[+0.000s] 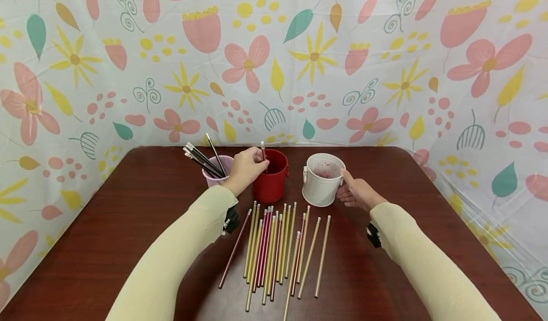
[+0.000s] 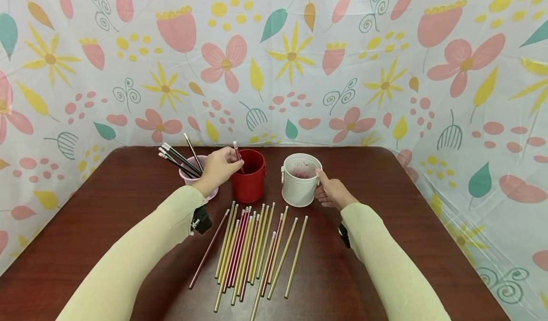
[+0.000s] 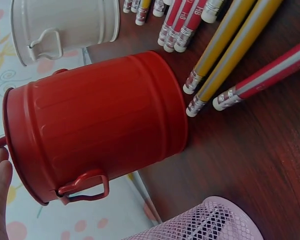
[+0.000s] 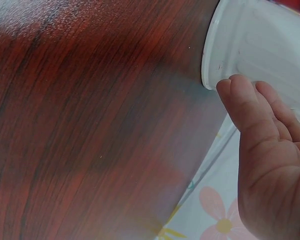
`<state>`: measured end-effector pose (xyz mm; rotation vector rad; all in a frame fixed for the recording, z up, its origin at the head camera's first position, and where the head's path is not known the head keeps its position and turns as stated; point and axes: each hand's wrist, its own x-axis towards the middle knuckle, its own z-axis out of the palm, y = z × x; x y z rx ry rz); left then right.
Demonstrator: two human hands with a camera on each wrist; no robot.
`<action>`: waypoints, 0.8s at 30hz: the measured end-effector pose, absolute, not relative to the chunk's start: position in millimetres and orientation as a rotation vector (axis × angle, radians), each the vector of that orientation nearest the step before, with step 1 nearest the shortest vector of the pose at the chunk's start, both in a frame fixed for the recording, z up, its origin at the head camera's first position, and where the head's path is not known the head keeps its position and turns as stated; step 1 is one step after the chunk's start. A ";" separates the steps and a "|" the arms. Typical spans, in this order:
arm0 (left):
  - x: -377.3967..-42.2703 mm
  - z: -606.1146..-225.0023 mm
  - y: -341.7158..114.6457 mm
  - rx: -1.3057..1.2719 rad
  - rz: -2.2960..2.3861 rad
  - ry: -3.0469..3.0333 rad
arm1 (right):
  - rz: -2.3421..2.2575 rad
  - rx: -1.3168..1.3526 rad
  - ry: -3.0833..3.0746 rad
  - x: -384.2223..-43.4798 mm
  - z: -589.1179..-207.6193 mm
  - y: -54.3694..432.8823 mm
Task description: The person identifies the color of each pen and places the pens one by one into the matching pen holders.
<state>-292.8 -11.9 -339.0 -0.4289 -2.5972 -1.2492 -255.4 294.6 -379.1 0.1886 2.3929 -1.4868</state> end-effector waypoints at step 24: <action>-292.5 -344.4 -22.0 -0.363 -1.263 -2.563 | -1.467 0.199 2.400 -256.7 -381.0 294.8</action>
